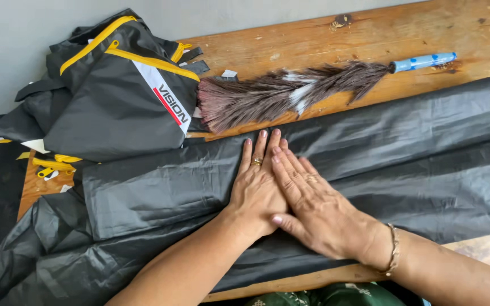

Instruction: The person folds a long black fabric item on a wooden table, smoothing it with their hands and using a feather duster to brush the surface. They continue folding the fabric into a compact rectangular shape.

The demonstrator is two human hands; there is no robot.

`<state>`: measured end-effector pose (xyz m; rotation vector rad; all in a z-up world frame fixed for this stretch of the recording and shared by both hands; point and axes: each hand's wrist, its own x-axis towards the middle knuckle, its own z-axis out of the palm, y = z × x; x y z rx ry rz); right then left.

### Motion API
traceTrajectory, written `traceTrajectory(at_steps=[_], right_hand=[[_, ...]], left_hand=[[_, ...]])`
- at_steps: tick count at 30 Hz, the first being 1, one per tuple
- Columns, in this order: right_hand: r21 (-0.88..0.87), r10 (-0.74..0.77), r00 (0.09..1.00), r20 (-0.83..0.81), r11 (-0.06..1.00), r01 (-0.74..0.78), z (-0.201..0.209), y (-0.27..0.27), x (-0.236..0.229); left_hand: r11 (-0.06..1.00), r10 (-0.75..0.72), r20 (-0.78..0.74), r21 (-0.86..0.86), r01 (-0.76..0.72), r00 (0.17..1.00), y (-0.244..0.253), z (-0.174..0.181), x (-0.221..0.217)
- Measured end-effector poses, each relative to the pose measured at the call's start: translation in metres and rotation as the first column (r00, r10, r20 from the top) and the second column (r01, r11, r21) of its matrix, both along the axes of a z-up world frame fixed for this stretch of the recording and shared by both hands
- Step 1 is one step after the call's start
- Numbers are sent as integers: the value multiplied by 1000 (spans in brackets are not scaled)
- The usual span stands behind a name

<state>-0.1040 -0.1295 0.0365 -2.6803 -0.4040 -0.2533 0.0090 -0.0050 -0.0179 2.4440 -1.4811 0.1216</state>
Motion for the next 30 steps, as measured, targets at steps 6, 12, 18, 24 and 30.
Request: traceTrajectory(at_steps=[6, 12, 18, 24, 30], right_hand=[[-183, -264, 964, 32, 947, 265, -35, -103, -23], [-325, -675, 710, -201, 729, 602, -19, -124, -21], [-64, -119, 993, 4, 991, 119, 12, 5, 8], [-149, -153, 988, 9, 977, 152, -29, -35, 10], [-298, -438, 897, 61, 850, 435, -49, -143, -9]], left_hand=[[999, 23, 112, -41, -18, 993, 6, 17, -6], [999, 34, 131, 6, -35, 991, 4, 18, -6], [995, -55, 180, 89, 39, 982, 3, -4, -1], [1000, -17, 19, 18, 16, 1000, 7, 9, -7], [1000, 4, 96, 8, -5, 995, 8, 14, -3]])
